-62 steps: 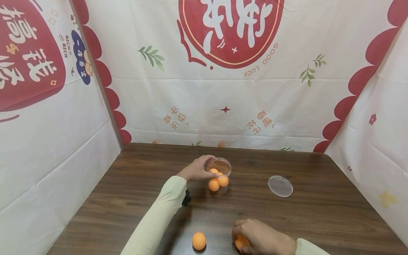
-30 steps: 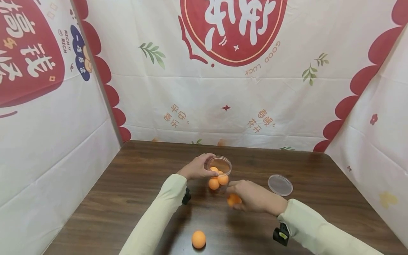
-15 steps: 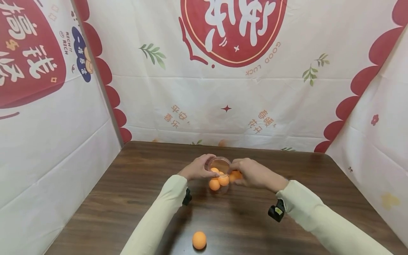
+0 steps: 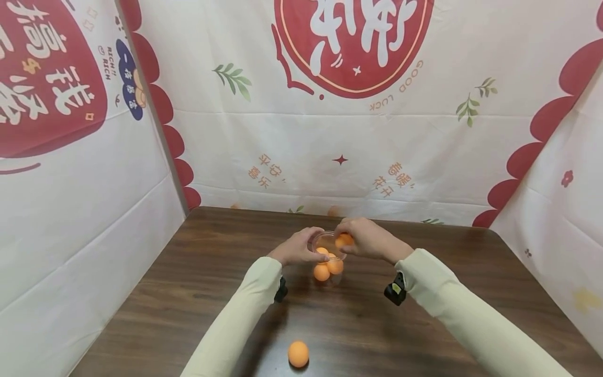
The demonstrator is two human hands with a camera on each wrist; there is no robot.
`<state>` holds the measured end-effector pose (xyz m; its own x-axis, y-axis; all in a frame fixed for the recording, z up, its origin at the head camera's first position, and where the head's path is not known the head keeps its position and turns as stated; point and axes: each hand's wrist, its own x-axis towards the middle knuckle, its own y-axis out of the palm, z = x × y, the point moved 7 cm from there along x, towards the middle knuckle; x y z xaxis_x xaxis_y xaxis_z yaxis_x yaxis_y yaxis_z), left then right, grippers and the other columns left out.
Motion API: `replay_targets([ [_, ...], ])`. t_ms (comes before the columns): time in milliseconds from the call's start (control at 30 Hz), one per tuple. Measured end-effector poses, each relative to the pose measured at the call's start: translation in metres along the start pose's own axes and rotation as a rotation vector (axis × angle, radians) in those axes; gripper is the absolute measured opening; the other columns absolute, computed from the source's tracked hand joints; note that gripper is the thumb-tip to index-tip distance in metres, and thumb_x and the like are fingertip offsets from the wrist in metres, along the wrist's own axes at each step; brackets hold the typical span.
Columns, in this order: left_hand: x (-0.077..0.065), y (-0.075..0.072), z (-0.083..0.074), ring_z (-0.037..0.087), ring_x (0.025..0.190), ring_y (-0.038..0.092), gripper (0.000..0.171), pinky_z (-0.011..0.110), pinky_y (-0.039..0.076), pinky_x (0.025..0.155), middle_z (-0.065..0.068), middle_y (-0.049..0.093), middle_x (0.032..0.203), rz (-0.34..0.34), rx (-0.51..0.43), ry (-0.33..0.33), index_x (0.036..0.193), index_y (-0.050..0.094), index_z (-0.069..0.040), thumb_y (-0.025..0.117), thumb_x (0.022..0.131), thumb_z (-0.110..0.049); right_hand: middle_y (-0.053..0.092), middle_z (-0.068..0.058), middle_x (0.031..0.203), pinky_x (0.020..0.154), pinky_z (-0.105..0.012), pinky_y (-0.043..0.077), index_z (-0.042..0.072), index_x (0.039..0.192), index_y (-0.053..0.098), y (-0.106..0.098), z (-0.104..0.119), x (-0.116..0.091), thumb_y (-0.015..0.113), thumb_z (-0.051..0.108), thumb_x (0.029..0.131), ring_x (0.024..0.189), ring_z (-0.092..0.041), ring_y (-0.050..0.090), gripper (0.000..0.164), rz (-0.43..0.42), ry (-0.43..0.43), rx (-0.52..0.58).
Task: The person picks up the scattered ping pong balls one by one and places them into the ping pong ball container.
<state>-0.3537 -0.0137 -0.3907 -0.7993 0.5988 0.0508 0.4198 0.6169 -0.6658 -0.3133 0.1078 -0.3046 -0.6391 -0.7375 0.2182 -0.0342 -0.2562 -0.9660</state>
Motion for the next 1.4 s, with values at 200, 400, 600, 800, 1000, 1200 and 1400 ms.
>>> replay_targets([
  [200, 0.000, 0.000, -0.001, 0.013, 0.088, 0.057, 0.066, 0.029, 0.049, 0.084, 0.014, 0.053, 0.125, 0.002, 0.015, 0.017, 0.139, 0.042, -0.006, 0.072, 0.084, -0.030, 0.065, -0.002, 0.089, 0.068, -0.028, 0.050, 0.004, 0.098, 0.069, 0.003, -0.003, 0.010, 0.075, 0.009, 0.080, 0.075, -0.012, 0.057, 0.019, 0.016, 0.028, 0.019],
  [400, 0.000, 0.000, -0.001, 0.014, 0.089, 0.056, 0.066, 0.028, 0.049, 0.083, 0.016, 0.053, 0.125, 0.005, 0.031, 0.011, 0.138, 0.042, -0.006, 0.072, 0.084, -0.031, 0.066, -0.004, 0.091, 0.068, -0.029, 0.051, 0.004, 0.097, 0.069, 0.007, -0.006, 0.013, 0.074, 0.007, 0.081, 0.077, -0.013, 0.059, 0.018, 0.014, 0.046, 0.013],
  [600, 0.001, 0.000, -0.001, 0.014, 0.091, 0.057, 0.065, 0.028, 0.049, 0.085, 0.015, 0.052, 0.130, 0.011, 0.011, 0.011, 0.138, 0.043, -0.008, 0.071, 0.085, -0.030, 0.066, -0.004, 0.092, 0.069, -0.029, 0.050, 0.004, 0.098, 0.069, 0.011, -0.011, 0.014, 0.074, 0.009, 0.082, 0.078, -0.014, 0.058, 0.018, 0.025, 0.072, 0.020],
  [800, 0.000, -0.001, -0.001, 0.013, 0.092, 0.058, 0.064, 0.030, 0.049, 0.087, 0.009, 0.052, 0.128, 0.005, 0.001, -0.009, 0.138, 0.043, -0.009, 0.071, 0.085, -0.030, 0.066, -0.005, 0.093, 0.069, -0.030, 0.050, 0.004, 0.099, 0.069, 0.016, -0.013, 0.018, 0.074, 0.008, 0.081, 0.079, -0.017, 0.059, 0.019, 0.034, 0.078, 0.025],
  [1000, -0.001, -0.001, -0.001, 0.014, 0.092, 0.058, 0.066, 0.030, 0.049, 0.087, 0.009, 0.052, 0.126, 0.006, 0.010, -0.008, 0.138, 0.042, -0.007, 0.072, 0.084, -0.031, 0.066, -0.004, 0.092, 0.071, -0.030, 0.050, 0.005, 0.101, 0.070, 0.019, -0.010, 0.019, 0.073, 0.009, 0.082, 0.079, -0.019, 0.060, 0.019, 0.050, 0.097, 0.044],
  [1200, -0.001, -0.002, -0.001, 0.014, 0.094, 0.058, 0.067, 0.031, 0.049, 0.088, 0.012, 0.052, 0.129, 0.001, 0.003, -0.018, 0.140, 0.040, -0.008, 0.071, 0.085, -0.031, 0.065, -0.003, 0.091, 0.070, -0.030, 0.050, 0.004, 0.102, 0.070, 0.020, -0.008, 0.022, 0.073, 0.011, 0.082, 0.078, -0.018, 0.057, 0.021, 0.061, 0.110, 0.048],
  [1400, -0.001, -0.001, -0.002, 0.014, 0.092, 0.057, 0.066, 0.028, 0.049, 0.085, 0.013, 0.052, 0.126, 0.001, 0.017, 0.001, 0.139, 0.041, -0.007, 0.072, 0.084, -0.029, 0.067, -0.005, 0.096, 0.073, -0.032, 0.051, 0.004, 0.104, 0.070, 0.021, -0.009, 0.021, 0.074, 0.012, 0.082, 0.082, -0.020, 0.061, 0.024, 0.079, 0.122, 0.042],
])
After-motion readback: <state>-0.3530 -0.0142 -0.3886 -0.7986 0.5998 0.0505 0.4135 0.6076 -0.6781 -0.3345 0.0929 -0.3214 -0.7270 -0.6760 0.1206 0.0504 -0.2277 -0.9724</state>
